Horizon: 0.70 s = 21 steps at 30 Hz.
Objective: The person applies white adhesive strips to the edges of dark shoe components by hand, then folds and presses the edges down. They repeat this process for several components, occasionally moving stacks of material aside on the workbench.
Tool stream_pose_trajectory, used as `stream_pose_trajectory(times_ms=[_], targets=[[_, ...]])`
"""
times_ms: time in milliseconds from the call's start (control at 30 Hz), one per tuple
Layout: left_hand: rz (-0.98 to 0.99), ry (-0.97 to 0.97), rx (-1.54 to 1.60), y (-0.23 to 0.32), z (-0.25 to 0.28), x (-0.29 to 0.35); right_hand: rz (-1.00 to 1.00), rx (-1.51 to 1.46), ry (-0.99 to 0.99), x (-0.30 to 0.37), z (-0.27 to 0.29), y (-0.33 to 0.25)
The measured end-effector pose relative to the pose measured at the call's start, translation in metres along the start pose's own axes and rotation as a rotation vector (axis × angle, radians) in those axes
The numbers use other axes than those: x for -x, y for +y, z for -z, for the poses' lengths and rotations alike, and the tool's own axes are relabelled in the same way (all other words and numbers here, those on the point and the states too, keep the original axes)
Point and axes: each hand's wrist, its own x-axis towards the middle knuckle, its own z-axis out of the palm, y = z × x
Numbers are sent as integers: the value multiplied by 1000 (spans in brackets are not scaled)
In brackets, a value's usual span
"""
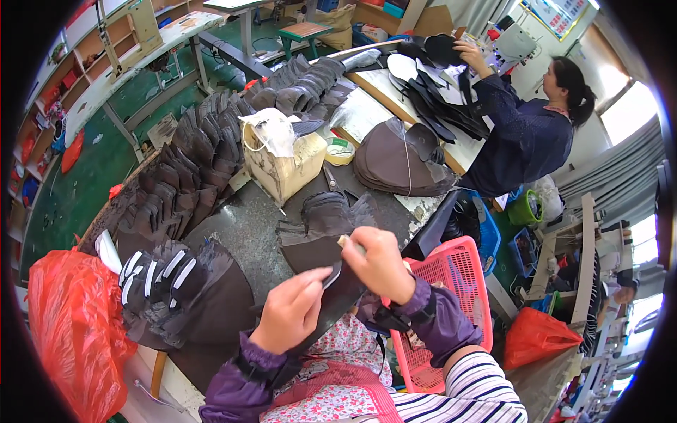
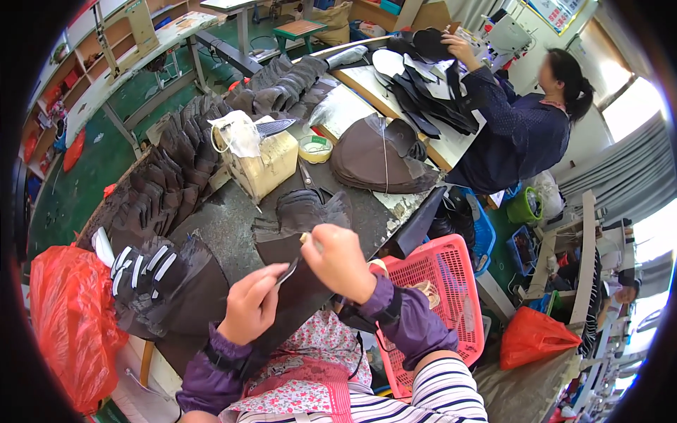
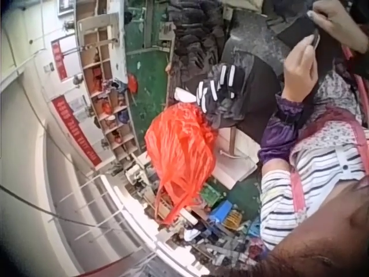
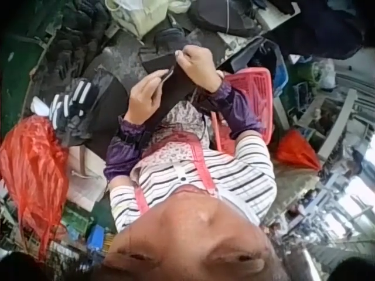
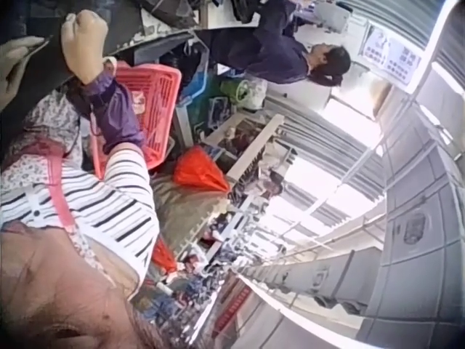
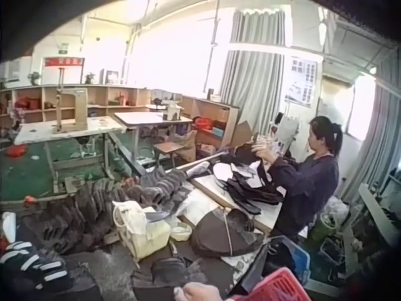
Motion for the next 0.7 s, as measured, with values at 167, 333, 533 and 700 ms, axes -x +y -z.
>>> stream_pose_trajectory(times_ms=[167,333,533,700], targets=[[444,193,-277,2,67,36,-142,-220,51,2,7,19],[437,399,-906,-14,101,45,-107,-741,-72,4,7,15],[529,33,92,15,21,6,-174,-1234,-567,5,-1,7],[474,-52,195,-13,-6,-10,-120,-562,-699,-20,14,13]])
